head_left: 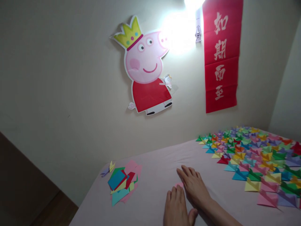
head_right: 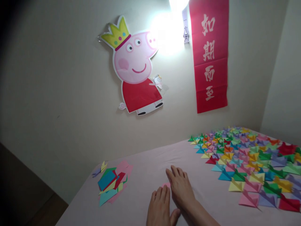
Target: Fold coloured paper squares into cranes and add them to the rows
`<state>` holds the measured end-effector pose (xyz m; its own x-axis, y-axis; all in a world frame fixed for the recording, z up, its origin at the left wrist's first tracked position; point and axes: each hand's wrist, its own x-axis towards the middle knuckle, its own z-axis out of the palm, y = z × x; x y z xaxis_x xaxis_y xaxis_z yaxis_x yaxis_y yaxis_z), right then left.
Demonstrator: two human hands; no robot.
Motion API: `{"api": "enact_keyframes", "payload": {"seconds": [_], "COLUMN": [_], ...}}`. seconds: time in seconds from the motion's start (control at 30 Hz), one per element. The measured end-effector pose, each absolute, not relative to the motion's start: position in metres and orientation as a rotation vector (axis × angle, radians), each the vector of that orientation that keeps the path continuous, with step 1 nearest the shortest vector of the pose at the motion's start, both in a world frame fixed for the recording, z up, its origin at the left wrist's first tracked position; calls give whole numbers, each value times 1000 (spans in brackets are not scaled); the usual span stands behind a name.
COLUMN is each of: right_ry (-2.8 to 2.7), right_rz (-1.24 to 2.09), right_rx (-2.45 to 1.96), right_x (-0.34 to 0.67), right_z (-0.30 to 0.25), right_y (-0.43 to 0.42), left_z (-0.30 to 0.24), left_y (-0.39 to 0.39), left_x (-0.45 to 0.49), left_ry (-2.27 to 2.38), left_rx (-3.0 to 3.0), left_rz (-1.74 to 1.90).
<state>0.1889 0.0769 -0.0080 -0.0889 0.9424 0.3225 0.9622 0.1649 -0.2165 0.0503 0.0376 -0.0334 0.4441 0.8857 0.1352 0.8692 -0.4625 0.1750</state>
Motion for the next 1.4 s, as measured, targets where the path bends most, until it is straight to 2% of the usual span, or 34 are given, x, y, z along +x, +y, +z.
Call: {"api": "enact_keyframes", "payload": {"seconds": [0.23,0.57,0.73,1.03,1.4], "right_ry": [-1964,-2057,-2047,-2126,-2078], "right_rz": [150,-36,-3,111,536], "right_rx": [-1721,-1799,-1784,-1517,-1301], "right_x": [201,194,197,205,201], "right_z": [-11,-17,-17,19,15], "right_y": [83,82,86,81,72], "left_z": [-43,-21,4,27,24], "left_y": [45,29,20,30,65], "left_x": [34,45,40,25,32], "left_ry": [1410,1583,1632,1636,1574], "left_rx": [2605,2518,2449,2374,2369], "left_rz": [284,196,140,565,628]}}
